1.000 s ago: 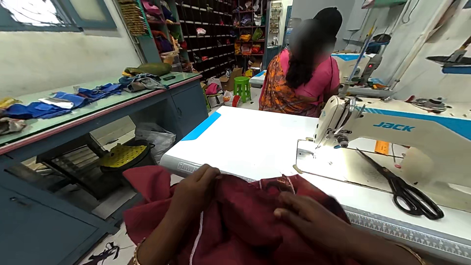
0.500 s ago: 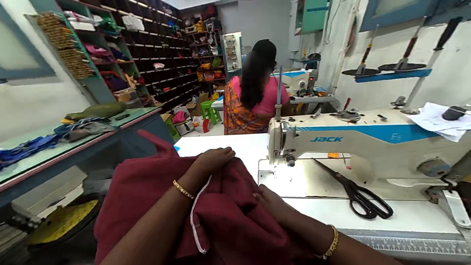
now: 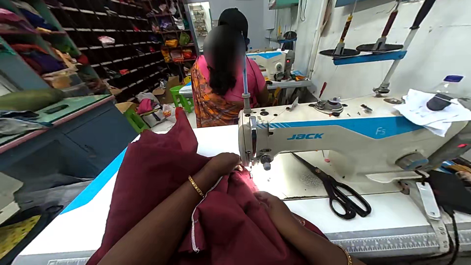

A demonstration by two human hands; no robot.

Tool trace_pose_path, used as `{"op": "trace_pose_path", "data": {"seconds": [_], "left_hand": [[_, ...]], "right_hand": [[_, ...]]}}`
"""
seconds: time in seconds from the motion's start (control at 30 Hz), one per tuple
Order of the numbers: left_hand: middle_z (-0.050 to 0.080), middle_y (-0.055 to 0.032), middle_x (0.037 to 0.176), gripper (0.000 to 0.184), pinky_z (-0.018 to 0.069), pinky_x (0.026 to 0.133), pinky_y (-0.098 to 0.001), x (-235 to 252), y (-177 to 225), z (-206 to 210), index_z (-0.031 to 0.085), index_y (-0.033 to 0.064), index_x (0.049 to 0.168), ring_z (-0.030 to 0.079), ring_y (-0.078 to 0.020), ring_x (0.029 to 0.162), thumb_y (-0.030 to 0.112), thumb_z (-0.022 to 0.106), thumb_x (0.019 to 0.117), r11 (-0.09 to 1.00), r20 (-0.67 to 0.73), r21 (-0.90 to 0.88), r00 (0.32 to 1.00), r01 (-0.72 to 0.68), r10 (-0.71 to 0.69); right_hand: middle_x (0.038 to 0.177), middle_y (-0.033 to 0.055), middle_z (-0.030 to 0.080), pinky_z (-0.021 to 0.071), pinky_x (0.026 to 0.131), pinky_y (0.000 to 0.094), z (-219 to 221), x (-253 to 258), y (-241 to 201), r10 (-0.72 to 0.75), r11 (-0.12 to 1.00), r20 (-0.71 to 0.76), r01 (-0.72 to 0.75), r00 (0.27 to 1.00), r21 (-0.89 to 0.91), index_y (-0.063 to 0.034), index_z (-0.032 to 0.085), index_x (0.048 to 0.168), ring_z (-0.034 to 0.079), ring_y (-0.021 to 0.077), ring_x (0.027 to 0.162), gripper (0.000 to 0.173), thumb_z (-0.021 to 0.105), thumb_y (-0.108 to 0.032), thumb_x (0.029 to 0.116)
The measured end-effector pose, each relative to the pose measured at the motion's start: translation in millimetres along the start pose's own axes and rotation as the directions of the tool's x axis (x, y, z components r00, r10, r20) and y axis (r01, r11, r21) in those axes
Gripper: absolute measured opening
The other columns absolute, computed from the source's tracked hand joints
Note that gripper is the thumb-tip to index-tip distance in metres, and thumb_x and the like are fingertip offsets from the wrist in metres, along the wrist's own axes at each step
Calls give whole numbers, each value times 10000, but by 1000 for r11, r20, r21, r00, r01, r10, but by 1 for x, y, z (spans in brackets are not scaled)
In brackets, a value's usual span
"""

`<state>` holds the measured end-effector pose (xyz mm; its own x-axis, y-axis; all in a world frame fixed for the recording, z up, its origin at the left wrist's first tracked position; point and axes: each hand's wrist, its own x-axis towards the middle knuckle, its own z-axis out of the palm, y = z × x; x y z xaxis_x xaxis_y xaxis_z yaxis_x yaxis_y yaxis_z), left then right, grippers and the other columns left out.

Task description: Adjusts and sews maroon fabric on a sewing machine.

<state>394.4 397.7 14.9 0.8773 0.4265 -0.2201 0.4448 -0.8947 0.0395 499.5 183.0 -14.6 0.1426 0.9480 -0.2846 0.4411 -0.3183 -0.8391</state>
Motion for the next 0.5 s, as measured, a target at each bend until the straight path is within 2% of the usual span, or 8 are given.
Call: {"op": "trace_pose_path", "data": {"seconds": [0.07,0.13,0.17,0.23,0.3,0.4,0.47,0.5], "left_hand": [[708,-236,1103,232,482,960,-603,1,-3,5,720,-42,1061,663,-417,1108,172,698,975,998,-144,-21,988,-57,53],[674,-252,1195,256,403,1029,-618,-2,0,5,719,-65,1095,587,-436,1212,93,769,901,992,-236,-81,969,-100,78],[673,-256,1191,245,411,1034,-616,-3,2,7,714,-70,1101,590,-437,1210,39,759,887,989,-255,-98,963,-114,86],[703,-248,1073,156,496,972,-592,-4,5,10,712,-67,1036,666,-420,1086,-66,674,885,980,-266,-141,959,-143,101],[713,-217,980,109,518,915,-566,-6,12,9,712,-62,964,689,-383,990,-87,628,900,974,-193,-197,979,-111,72],[707,-220,994,144,499,916,-563,-10,29,-4,714,-64,984,676,-373,998,37,614,960,979,17,-187,997,74,-72],[693,-241,1043,351,492,921,-606,-16,42,-9,699,-53,1046,663,-390,1035,290,667,983,956,119,-208,975,207,-186],[681,-237,1129,466,484,961,-603,-21,47,-7,684,-37,1143,649,-384,1101,389,710,955,948,133,-217,969,232,-207]], "right_hand": [[1416,168,587,421,1120,390,0,6,4,11,998,18,-13,1000,68,-9,542,1411,565,229,1315,352,441,-89,1084],[1390,184,584,433,1089,389,1,6,3,47,992,10,-48,999,116,14,519,1404,572,234,1280,347,468,-88,1076],[1382,186,585,438,1078,388,1,5,2,57,991,5,-57,998,122,15,512,1404,576,234,1267,347,472,-87,1075],[1383,185,587,438,1078,387,3,4,1,60,992,-5,-59,998,113,14,514,1405,578,236,1267,349,476,-86,1073],[1401,188,579,425,1096,385,4,4,-2,59,995,-16,-57,998,86,17,511,1412,565,240,1296,356,479,-89,1074],[1423,200,566,410,1116,387,6,4,-5,63,997,-20,-62,998,51,23,498,1427,547,253,1330,370,478,-89,1075],[1402,205,574,420,1103,389,7,5,-7,71,997,-15,-71,997,39,20,490,1431,559,255,1308,373,477,-98,1077],[1389,205,580,427,1096,391,8,5,-8,75,997,-12,-74,997,38,18,489,1429,568,253,1294,374,478,-106,1077]]}}
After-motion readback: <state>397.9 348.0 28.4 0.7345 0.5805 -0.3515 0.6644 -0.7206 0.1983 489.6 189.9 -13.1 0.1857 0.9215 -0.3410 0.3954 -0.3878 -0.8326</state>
